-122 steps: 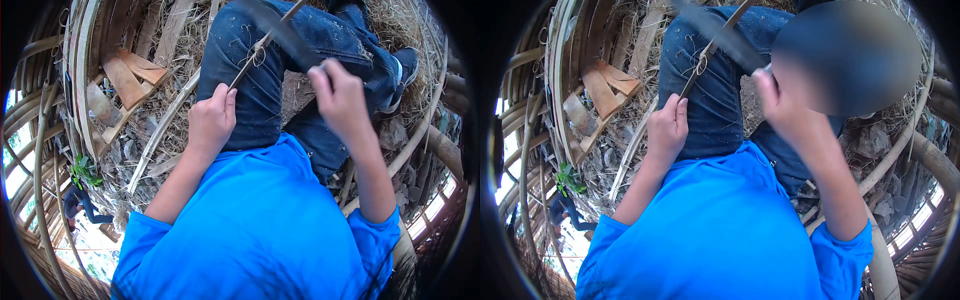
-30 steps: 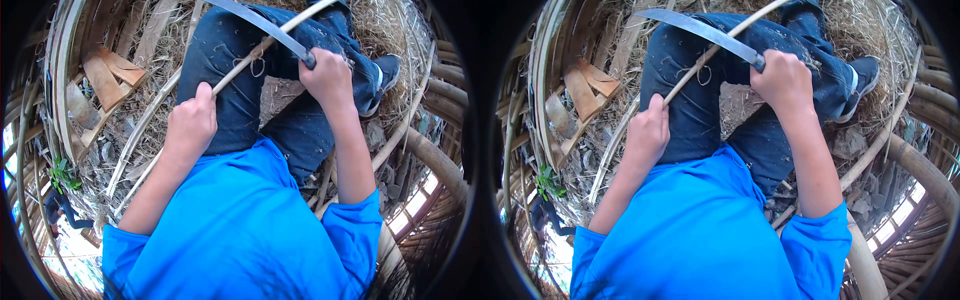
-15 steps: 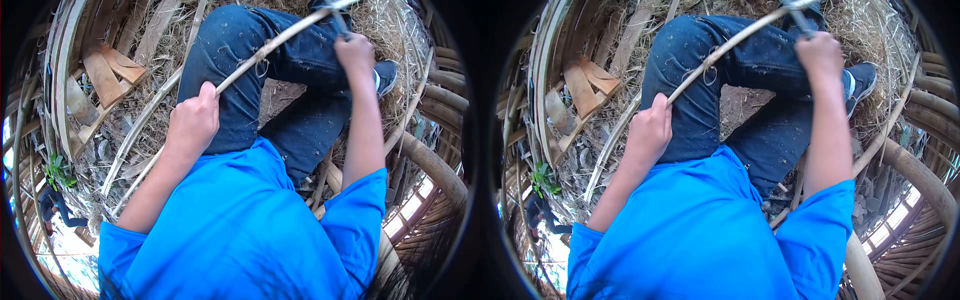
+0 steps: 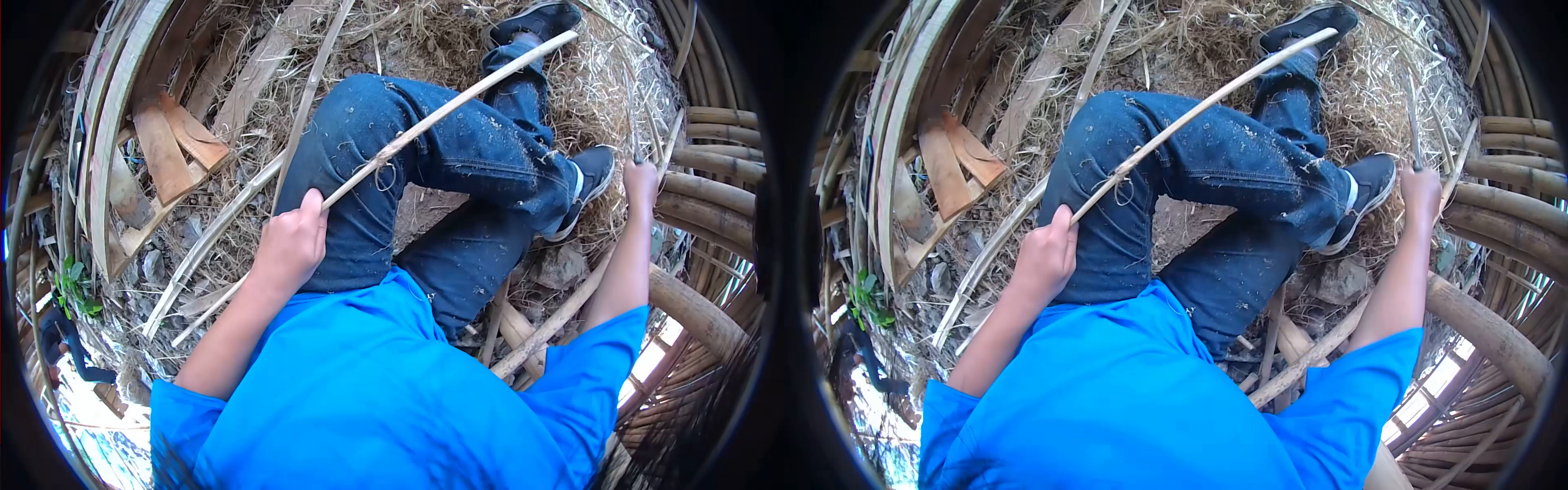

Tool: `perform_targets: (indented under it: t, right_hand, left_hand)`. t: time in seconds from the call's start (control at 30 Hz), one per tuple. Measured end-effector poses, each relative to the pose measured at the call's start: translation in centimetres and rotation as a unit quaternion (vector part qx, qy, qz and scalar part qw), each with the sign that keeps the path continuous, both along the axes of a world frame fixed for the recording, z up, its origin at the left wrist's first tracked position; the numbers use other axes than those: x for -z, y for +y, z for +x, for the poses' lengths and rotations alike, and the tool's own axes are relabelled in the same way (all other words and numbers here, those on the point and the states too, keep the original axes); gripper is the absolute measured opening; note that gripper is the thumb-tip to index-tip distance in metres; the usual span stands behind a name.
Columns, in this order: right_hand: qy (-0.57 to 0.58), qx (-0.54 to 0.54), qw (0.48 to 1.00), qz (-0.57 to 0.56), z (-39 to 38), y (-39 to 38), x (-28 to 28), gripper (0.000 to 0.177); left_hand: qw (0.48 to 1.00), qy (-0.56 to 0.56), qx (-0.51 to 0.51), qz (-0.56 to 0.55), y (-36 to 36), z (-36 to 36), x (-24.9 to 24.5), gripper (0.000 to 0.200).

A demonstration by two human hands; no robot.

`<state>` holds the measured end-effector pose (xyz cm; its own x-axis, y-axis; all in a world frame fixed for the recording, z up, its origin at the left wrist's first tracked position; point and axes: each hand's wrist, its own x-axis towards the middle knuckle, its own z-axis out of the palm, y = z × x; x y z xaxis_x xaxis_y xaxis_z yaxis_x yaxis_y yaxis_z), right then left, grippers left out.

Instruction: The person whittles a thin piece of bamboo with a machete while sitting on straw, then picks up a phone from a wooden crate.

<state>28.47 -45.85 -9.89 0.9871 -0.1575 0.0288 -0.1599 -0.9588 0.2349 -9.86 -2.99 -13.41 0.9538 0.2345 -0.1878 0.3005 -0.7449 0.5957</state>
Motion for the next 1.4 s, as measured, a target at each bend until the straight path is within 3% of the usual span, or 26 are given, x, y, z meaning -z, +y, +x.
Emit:
perform_targets:
  t: [0.03,0.17,0.23,0.3,0.37,0.43,0.6,0.77,0.87,0.97,1.03,1.17,1.33,1.4]
  right_hand:
    - [-0.001,-0.001,1.0,-0.001,-1.1,-0.5,0.0,0.039]
    - [-0.021,-0.021,0.944,0.328,-6.3,0.1,1.4,0.029]
    - [0.013,-0.006,0.905,0.425,-10.0,4.2,1.4,0.026]
    - [0.051,-0.067,0.86,0.503,-13.5,8.8,1.2,0.028]
    - [0.022,-0.2,0.845,0.495,-16.6,14.4,0.3,0.027]
    - [0.105,-0.185,0.847,0.487,-18.3,17.4,0.2,0.028]
    - [0.12,-0.244,0.869,0.413,-19.0,22.7,0.0,0.026]
    - [0.116,-0.281,0.883,0.358,-17.4,23.6,0.5,0.024]
    - [0.134,-0.305,0.882,0.334,-16.3,24.0,0.4,0.021]
    - [0.132,-0.331,0.881,0.311,-15.4,24.3,0.7,0.021]
    - [0.134,-0.327,0.882,0.31,-15.4,24.8,0.4,0.021]
    - [0.141,-0.346,0.888,0.27,-15.4,25.6,0.1,0.021]
    - [0.122,-0.362,0.902,0.201,-14.2,25.1,1.3,0.019]
    - [0.119,-0.362,0.905,0.19,-14.0,25.2,1.5,0.018]
  left_hand:
    - [1.0,0.008,0.01,-0.002,-0.1,0.4,-0.1,0.013]
    - [0.999,0.039,0.019,-0.016,-0.4,1.1,-1.2,0.017]
    - [0.999,0.044,0.007,-0.023,-0.7,1.1,-1.9,0.019]
    - [0.998,0.05,-0.006,-0.026,-0.5,1.2,-2.5,0.023]
    - [0.992,0.11,-0.023,-0.062,-0.1,1.4,-3.1,0.028]
    - [0.99,0.094,-0.03,-0.098,0.3,1.2,-2.9,0.033]
    - [0.976,0.078,-0.094,-0.18,0.1,1.0,-2.7,0.033]
    - [0.952,0.056,-0.142,-0.265,-0.3,1.0,-2.0,0.033]
    - [0.945,0.058,-0.118,-0.301,0.4,1.1,-1.1,0.036]
    - [0.907,0.069,-0.126,-0.396,0.2,1.5,-1.4,0.035]
    - [0.853,0.099,-0.151,-0.489,-0.4,1.9,-1.6,0.033]
    - [0.813,0.112,-0.168,-0.547,0.0,2.0,-0.6,0.032]
    - [0.802,0.112,-0.189,-0.556,-0.5,2.4,-0.5,0.03]
    - [0.829,0.09,-0.182,-0.521,-0.8,2.3,-0.1,0.029]
